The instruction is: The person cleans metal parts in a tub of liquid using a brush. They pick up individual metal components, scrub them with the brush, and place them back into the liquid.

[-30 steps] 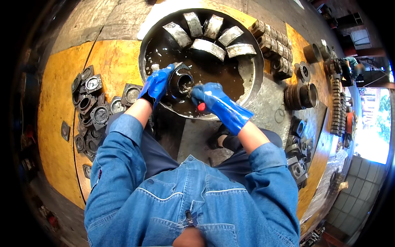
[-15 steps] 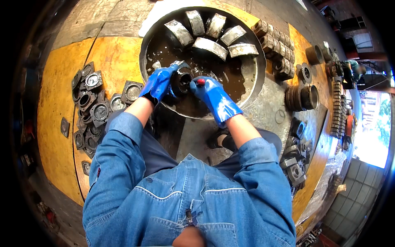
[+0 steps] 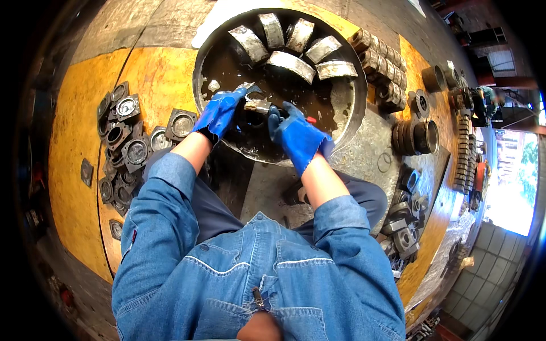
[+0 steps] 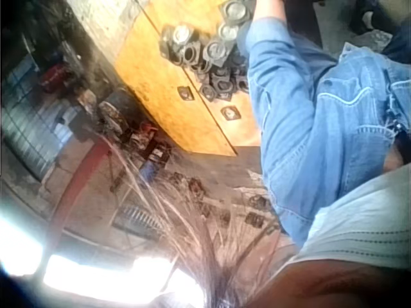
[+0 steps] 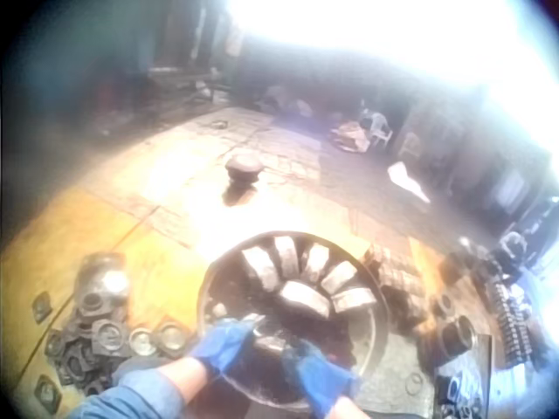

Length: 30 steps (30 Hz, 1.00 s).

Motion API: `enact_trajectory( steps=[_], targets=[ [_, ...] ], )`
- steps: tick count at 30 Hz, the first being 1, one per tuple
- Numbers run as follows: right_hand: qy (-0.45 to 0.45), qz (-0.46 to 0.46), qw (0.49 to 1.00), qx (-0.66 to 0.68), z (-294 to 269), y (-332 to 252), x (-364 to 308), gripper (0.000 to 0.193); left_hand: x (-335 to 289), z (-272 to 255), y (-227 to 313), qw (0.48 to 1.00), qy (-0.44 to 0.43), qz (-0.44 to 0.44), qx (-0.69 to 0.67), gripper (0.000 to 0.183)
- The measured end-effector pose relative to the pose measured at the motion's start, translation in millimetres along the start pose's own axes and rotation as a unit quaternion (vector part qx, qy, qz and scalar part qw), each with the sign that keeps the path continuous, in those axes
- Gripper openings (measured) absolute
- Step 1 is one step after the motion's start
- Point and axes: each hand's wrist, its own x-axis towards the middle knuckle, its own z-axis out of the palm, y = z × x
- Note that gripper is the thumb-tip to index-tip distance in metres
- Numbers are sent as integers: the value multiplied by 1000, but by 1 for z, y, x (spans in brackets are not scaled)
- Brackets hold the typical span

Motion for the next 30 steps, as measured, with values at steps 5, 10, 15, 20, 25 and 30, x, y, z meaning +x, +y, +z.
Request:
enact_trajectory(
  steps=[5,10,15,20,25,30],
  targets=[
    [-11,-159,950,-268,-7,17,1,21,13,13,-29,999,41,2,-20,43],
    [-23,-354,536,-766,8,6,-42,32,-2,1,15,982,-2,-97,-162,47],
    [-104,-648,293,-696,-3,0,-34,26,7,5,-13,998,23,61,-11,45],
    [-202,-455,677,-541,34,23,-98,38,1,1,-20,992,46,66,94,29],
    [-178,-389,768,-477,5,-4,-50,38,6,5,-23,991,48,74,98,44],
    [-78,-334,851,-399,-29,-6,-6,34,1,4,7,994,51,-61,-73,46]
  ],
)
